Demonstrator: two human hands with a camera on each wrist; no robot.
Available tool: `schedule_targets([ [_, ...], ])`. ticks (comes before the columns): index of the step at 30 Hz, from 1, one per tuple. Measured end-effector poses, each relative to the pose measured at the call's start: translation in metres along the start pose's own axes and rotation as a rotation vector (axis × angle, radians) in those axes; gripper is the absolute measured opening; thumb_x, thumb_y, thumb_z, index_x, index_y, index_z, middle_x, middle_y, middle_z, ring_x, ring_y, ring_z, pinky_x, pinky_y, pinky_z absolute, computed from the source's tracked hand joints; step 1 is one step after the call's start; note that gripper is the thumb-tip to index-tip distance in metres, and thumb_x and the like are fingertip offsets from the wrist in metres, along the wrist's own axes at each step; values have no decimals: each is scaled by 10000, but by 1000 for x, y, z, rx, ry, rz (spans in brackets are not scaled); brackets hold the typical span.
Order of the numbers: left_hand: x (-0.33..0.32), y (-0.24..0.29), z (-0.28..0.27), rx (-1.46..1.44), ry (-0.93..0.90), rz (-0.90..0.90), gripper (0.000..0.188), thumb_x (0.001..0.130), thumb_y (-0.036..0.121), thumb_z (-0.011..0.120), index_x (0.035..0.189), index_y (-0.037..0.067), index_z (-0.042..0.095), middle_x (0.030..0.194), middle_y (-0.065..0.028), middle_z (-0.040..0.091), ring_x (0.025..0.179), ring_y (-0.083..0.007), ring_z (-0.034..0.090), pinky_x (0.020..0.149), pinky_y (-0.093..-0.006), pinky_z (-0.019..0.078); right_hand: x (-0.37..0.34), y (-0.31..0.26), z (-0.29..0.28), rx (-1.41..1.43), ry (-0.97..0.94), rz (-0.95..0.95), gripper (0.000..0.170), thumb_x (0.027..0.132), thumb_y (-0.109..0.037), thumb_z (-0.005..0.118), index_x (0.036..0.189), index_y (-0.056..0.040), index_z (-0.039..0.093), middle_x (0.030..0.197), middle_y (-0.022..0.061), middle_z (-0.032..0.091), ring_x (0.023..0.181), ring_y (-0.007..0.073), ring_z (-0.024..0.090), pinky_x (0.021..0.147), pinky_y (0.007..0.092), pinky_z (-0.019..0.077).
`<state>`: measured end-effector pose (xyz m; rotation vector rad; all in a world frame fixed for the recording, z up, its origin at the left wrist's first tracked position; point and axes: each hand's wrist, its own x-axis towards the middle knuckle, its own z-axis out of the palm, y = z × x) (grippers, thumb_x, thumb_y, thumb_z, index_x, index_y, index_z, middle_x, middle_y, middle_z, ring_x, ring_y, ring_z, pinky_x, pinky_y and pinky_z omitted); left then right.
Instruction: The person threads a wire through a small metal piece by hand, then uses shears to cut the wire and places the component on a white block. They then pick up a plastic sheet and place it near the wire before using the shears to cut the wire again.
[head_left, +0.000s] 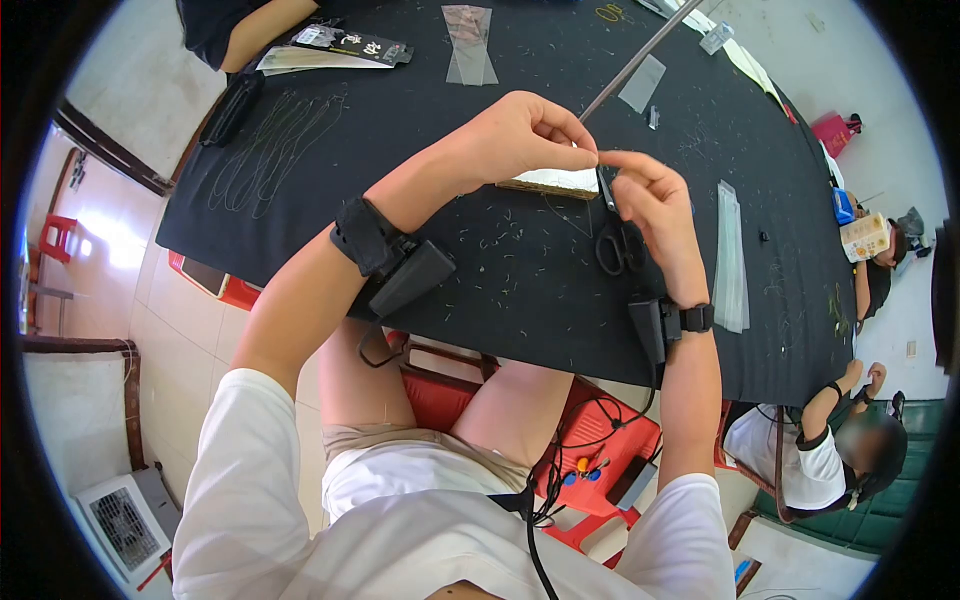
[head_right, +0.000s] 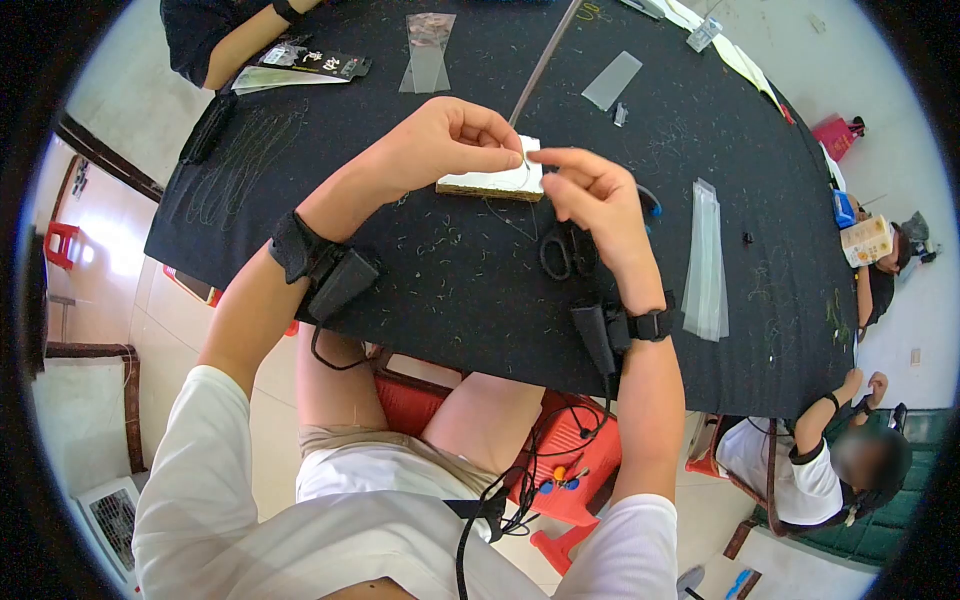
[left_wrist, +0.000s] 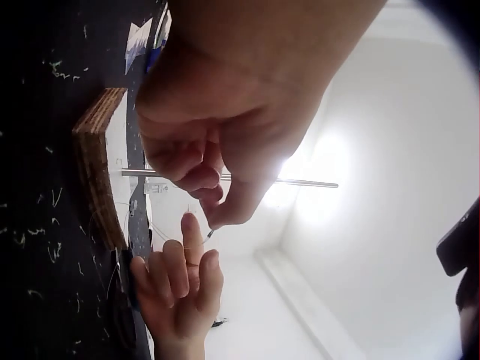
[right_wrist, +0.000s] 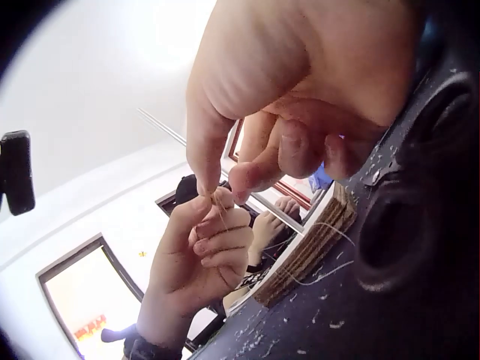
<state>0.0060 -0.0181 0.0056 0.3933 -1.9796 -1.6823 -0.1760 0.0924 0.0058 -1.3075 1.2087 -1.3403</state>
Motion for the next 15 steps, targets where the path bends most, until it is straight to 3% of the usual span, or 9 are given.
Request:
schedule_targets([
  [3,-2,2,-1,64,-43,-1,218,759,200,662,868,12,643,630,34,532,555,-23,450,490,-165,334,-1,0,3,-126,-114,50,203,804,-138,617,987,-51,618,629,-30,539,542,11,442,460,152,279],
  [15,-3,3,1,105,-113,-12,157,762,165,659,828,24,643,616,45,497,557,-22,425,500,-165,329,1,2,5,-132,-119,18,126,805,-140,619,856,-26,614,654,-12,557,560,42,460,500,167,330],
])
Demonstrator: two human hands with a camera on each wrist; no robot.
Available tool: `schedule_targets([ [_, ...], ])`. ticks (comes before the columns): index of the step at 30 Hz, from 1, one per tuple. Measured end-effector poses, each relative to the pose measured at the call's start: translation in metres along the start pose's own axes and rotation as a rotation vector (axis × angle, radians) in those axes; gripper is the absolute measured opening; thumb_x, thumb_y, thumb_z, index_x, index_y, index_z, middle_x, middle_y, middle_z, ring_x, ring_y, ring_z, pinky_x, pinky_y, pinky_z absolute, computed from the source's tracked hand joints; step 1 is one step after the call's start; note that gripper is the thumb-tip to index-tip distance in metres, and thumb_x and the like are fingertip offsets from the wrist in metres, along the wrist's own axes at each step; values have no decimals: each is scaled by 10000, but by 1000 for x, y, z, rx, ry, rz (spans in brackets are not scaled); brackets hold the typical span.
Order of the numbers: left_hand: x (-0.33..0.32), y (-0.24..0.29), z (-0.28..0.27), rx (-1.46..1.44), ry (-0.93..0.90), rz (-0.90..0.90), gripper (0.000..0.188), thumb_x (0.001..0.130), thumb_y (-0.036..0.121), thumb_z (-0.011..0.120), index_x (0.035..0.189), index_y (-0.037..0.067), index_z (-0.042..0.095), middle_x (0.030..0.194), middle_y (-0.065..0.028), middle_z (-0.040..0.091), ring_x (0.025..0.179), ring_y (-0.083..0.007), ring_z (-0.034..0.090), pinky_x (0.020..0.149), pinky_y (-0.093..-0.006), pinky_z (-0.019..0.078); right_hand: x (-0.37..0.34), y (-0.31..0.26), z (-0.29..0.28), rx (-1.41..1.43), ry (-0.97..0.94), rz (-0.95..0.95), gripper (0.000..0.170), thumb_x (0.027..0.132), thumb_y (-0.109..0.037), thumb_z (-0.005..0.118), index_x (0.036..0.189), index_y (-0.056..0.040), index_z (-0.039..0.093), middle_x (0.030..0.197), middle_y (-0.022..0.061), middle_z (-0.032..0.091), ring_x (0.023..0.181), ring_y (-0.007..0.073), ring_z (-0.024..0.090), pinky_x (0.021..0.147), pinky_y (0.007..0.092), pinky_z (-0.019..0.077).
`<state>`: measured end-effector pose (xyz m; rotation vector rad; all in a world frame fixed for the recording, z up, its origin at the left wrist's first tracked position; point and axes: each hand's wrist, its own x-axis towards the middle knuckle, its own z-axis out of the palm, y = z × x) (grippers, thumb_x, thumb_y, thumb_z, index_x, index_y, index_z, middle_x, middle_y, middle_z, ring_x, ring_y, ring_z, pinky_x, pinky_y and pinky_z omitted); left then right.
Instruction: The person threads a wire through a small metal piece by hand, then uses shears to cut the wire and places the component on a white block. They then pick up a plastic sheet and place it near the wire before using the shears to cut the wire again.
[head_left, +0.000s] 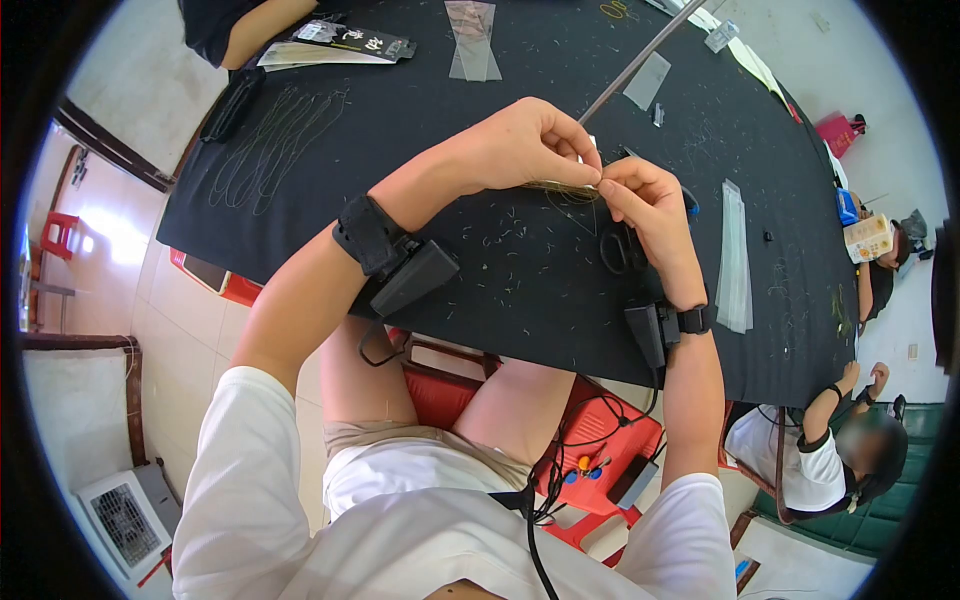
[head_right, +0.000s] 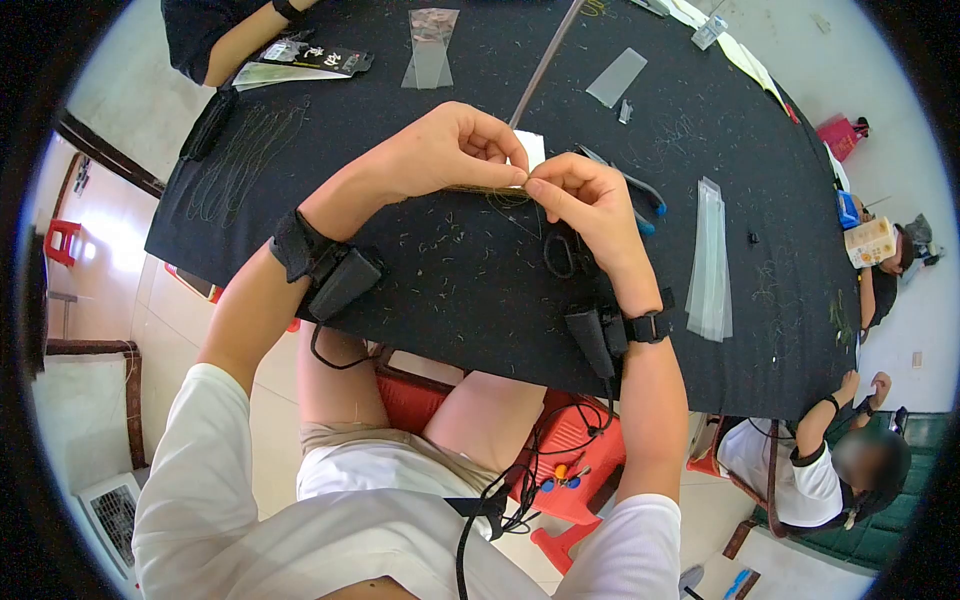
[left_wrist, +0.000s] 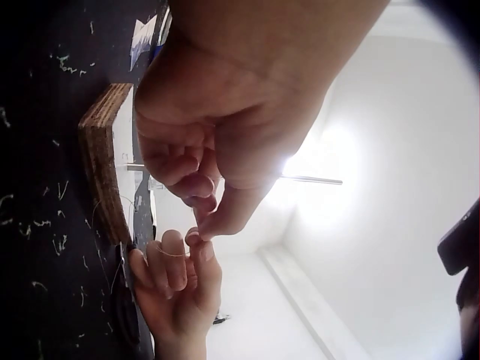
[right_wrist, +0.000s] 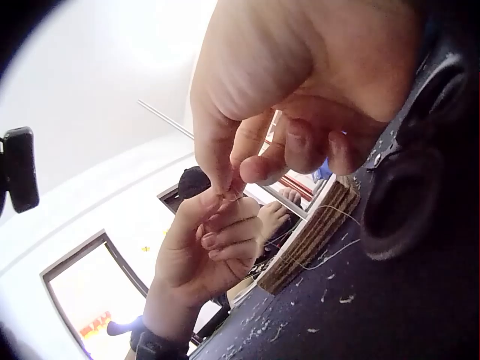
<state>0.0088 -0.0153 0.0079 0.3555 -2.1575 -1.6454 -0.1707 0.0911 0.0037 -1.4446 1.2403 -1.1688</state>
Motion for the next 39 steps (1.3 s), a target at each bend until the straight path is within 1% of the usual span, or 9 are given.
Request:
schedule_targets([
  [10,0,-1,3,-30,17,-24,160,761,159,651,835,18,644,638,28,533,570,-27,450,505,-170,346,0,1,0,13,-5,19,108,801,-122,609,847,-24,614,672,-10,564,577,40,468,509,167,348],
  [16,3,-3,2,-64,211,-14,165,766,153,641,865,21,642,713,-9,593,636,-37,514,543,-174,385,1,3,-4,6,22,2,94,798,-104,595,842,-23,609,675,-14,561,572,38,454,510,169,335],
  [24,5,-3,-2,-252,671,11,196,779,177,630,896,20,620,651,41,510,547,-26,376,497,-185,295,0,3,-5,-10,83,30,79,801,-107,583,843,-43,603,625,-35,526,554,29,439,497,162,308],
  [28,5,-8,-4,-314,662,8,205,785,177,627,898,8,606,629,46,486,541,-26,363,489,-187,283,0,2,-5,-4,100,11,121,799,-109,597,900,-44,600,652,-39,525,571,19,444,502,159,310],
  [34,5,-7,-5,-376,645,22,180,782,161,629,879,11,603,620,46,474,537,-27,356,492,-179,273,-20,-71,3,-282,434,-636,439,757,-80,597,1155,55,469,753,24,540,646,48,463,541,159,333],
  [36,6,-8,-6,-373,653,9,183,781,162,630,878,8,604,619,44,474,536,-28,355,493,-180,274,-30,-103,16,-445,443,-885,664,723,-256,660,1204,106,379,739,66,535,631,70,449,524,171,310],
  [37,6,-9,-7,-381,656,2,186,780,162,631,877,5,604,619,43,474,535,-29,355,494,-180,274,-40,-113,21,-494,535,-867,661,721,-309,586,1186,120,394,702,101,496,682,177,450,647,272,371],
  [38,6,-7,-7,-382,649,-21,189,781,164,630,876,3,604,608,43,464,534,-32,354,496,-184,276,-40,-134,8,-604,150,-1122,588,747,-319,552,1140,103,435,703,118,504,656,194,465,622,265,390],
  [39,5,-6,-7,-379,647,-27,189,781,164,630,876,3,604,608,43,464,534,-32,354,496,-184,276,-41,-132,9,-600,154,-1118,588,747,-319,552,1140,103,435,703,118,504,656,194,465,622,265,390],
])
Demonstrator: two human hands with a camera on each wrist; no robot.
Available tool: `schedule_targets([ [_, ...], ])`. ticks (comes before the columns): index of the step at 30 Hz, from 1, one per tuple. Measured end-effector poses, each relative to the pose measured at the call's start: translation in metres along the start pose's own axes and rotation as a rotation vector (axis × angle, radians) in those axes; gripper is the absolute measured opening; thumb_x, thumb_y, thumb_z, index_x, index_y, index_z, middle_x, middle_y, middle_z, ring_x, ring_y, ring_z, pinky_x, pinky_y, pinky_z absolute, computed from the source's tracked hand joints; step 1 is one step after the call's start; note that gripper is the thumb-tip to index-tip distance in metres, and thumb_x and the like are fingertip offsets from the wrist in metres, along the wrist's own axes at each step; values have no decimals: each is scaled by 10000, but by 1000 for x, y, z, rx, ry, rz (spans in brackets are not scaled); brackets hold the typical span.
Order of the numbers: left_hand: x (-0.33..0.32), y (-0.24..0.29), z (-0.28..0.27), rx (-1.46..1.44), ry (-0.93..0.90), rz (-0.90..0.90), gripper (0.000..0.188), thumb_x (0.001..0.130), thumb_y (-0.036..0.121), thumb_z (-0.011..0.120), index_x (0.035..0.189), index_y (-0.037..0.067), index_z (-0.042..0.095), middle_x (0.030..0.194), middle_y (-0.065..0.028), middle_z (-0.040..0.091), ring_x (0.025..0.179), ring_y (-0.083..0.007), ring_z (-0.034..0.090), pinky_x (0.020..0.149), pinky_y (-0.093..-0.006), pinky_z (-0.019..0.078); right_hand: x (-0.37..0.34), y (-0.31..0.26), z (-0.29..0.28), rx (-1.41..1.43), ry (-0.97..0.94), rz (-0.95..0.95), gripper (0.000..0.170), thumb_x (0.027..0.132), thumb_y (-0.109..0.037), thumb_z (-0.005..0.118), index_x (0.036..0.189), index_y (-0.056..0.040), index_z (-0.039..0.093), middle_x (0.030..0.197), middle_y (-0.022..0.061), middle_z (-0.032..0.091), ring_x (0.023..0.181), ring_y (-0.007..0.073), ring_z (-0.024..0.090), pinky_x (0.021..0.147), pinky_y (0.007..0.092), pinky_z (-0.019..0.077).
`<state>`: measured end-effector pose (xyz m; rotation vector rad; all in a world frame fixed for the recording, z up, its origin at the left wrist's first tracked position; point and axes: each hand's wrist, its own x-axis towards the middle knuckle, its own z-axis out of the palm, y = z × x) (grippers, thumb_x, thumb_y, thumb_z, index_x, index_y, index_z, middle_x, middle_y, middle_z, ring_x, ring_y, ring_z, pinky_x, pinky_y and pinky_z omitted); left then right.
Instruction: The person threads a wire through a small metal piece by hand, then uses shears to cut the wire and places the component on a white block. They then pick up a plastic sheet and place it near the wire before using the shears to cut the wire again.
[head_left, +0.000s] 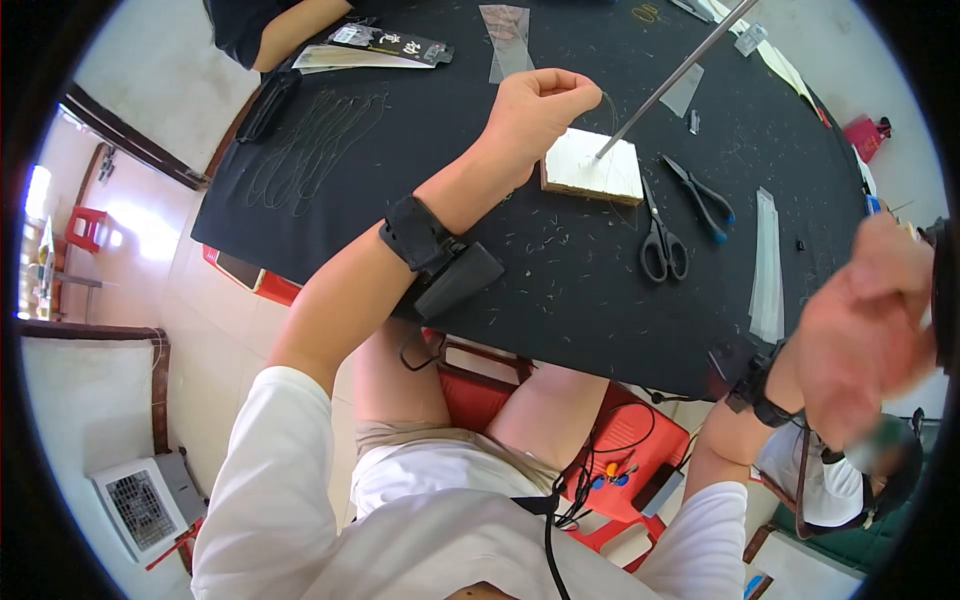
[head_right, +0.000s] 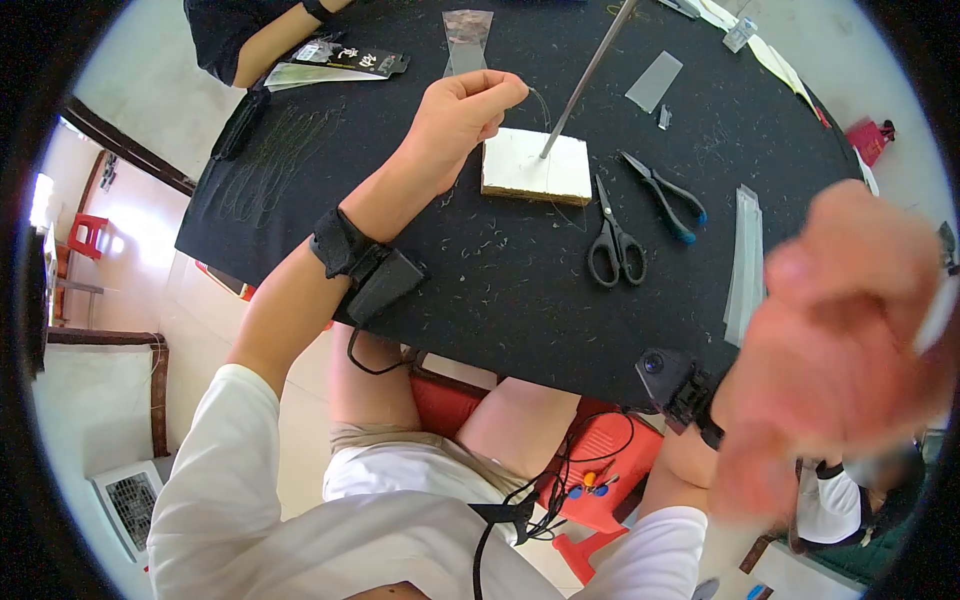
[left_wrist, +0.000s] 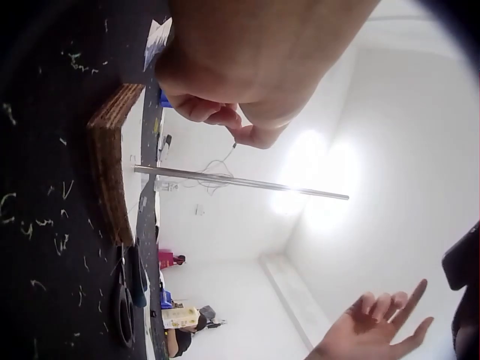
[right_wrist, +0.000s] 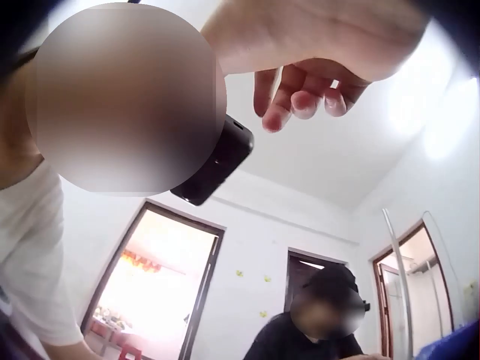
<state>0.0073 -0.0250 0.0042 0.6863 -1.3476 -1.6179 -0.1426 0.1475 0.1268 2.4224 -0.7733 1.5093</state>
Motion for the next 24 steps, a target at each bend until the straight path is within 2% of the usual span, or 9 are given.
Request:
schedule_targets([
  [7,0,-1,1,6,-1,15,184,776,159,633,870,4,603,583,49,431,521,-38,341,497,-193,272,-13,3,-13,-22,35,38,548,756,-294,538,1129,97,444,713,126,510,652,195,471,608,261,392],
  [10,0,-1,1,3,-12,22,185,777,156,630,877,3,601,581,50,428,519,-38,337,494,-193,270,-3,10,10,-26,50,51,531,759,-283,532,1124,94,448,718,129,513,650,195,474,602,260,392],
  [15,0,-1,0,-1,-14,27,188,781,154,626,887,1,597,581,50,427,519,-38,336,490,-194,267,-20,19,-30,-36,65,63,504,766,-265,523,1117,90,455,725,135,518,647,195,478,592,257,393],
  [23,0,-1,0,-16,-4,13,189,783,158,628,883,-1,606,592,43,439,530,-39,347,490,-193,271,-26,18,-36,-65,105,84,460,776,-236,508,1104,83,466,737,144,525,642,195,485,576,253,394],
  [24,0,-1,0,-15,-5,13,189,783,158,628,883,-1,606,592,43,439,530,-39,347,490,-193,271,-42,22,-68,-68,111,87,454,777,-233,506,1102,82,467,739,145,526,642,195,486,574,253,395],
])
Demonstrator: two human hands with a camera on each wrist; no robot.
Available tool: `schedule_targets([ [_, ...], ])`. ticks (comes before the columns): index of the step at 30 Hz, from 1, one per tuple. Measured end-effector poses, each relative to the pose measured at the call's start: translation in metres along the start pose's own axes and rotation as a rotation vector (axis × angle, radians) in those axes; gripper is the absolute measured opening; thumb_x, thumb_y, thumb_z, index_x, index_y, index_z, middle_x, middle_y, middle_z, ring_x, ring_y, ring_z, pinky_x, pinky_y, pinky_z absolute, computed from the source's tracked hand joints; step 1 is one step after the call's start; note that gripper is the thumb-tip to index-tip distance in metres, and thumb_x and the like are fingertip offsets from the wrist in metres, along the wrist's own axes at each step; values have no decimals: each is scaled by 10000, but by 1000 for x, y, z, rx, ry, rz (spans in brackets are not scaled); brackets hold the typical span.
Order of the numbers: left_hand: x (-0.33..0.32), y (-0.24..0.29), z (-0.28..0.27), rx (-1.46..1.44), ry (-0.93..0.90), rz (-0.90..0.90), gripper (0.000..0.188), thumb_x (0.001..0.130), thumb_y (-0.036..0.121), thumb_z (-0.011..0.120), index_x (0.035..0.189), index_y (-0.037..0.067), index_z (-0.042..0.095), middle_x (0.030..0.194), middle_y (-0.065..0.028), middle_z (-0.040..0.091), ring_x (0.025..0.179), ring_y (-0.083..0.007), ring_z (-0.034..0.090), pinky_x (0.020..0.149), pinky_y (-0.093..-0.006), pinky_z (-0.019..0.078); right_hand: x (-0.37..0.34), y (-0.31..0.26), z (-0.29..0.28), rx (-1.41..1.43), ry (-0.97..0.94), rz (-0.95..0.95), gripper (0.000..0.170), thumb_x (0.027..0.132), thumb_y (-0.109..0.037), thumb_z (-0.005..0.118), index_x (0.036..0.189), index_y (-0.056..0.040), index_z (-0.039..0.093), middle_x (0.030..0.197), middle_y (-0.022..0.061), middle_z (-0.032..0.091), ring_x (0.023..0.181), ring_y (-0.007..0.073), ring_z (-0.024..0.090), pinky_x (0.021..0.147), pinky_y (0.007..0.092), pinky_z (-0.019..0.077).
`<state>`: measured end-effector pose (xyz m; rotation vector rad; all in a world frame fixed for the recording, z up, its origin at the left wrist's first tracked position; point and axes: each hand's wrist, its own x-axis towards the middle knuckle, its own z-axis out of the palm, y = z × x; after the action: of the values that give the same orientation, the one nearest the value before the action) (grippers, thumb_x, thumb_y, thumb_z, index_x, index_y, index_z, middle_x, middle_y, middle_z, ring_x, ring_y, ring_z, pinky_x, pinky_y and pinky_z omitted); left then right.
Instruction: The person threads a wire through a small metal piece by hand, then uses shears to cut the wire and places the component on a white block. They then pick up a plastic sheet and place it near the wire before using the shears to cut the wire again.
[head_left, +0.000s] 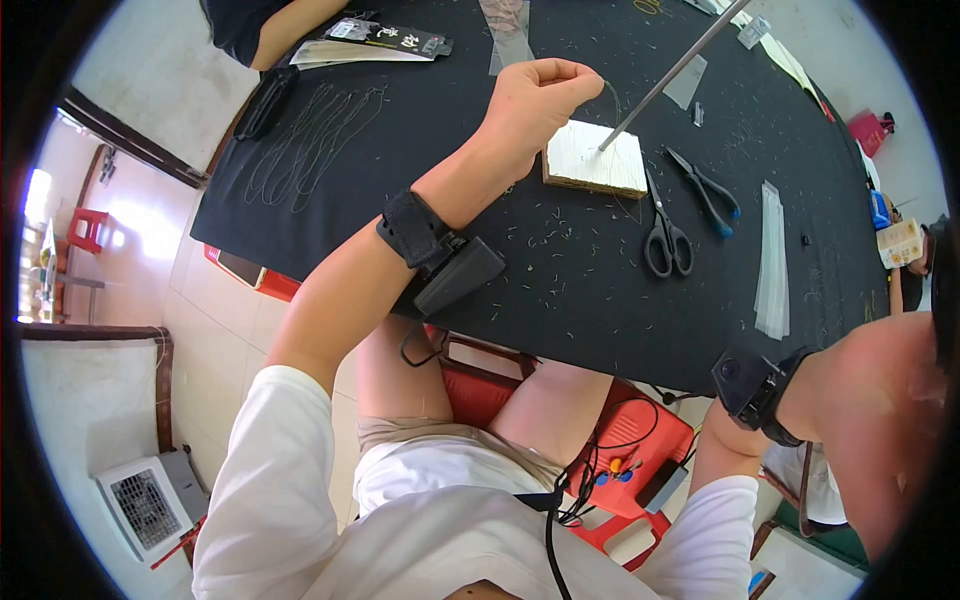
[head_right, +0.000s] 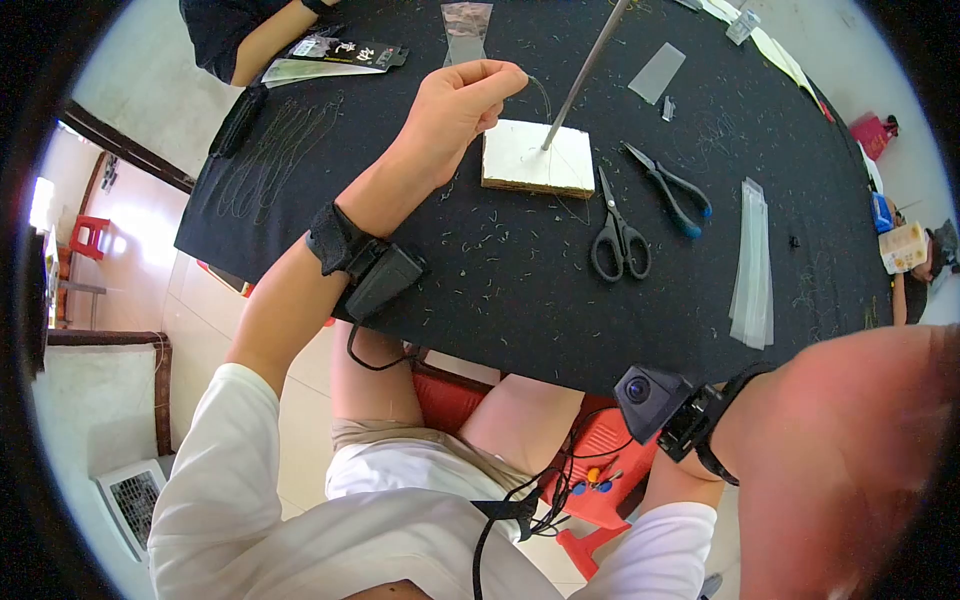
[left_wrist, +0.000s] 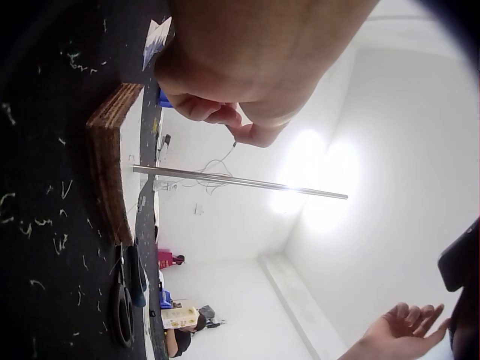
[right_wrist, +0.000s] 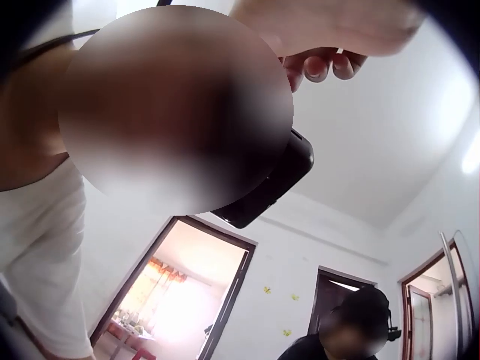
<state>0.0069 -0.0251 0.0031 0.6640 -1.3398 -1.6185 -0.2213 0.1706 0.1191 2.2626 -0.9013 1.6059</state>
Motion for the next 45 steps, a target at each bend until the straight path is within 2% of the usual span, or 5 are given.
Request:
schedule_targets([
  [22,-1,5,1,-4,14,-57,175,785,159,624,867,9,588,585,56,431,518,-26,341,478,-180,264,9,-45,73,-110,142,-50,343,804,-154,464,1068,62,497,772,169,547,629,196,505,531,242,399],
  [35,0,-1,-1,17,-18,6,225,778,170,637,914,-7,602,605,59,437,537,-16,354,486,-169,266,-12,16,3,-95,146,105,287,820,-107,439,1047,51,515,791,183,560,621,196,517,505,235,401],
  [39,-1,0,0,49,-15,-7,223,780,175,636,915,1,604,605,58,440,538,-19,354,486,-169,265,20,-13,89,-124,173,101,272,825,-93,431,1041,47,520,797,188,564,619,196,520,497,233,401],
  [40,-1,1,0,58,-65,-17,213,778,173,635,908,7,609,613,56,454,540,-19,356,486,-170,266,23,-1,110,-20,307,51,175,852,-87,473,926,23,587,732,55,599,556,48,501,448,162,344],
  [45,-6,7,5,134,-251,-56,169,763,163,630,863,27,632,673,42,527,556,-14,379,497,-160,280,-13,43,123,-95,-79,645,122,807,-142,579,820,-37,641,685,-9,596,560,29,481,485,175,360],
])
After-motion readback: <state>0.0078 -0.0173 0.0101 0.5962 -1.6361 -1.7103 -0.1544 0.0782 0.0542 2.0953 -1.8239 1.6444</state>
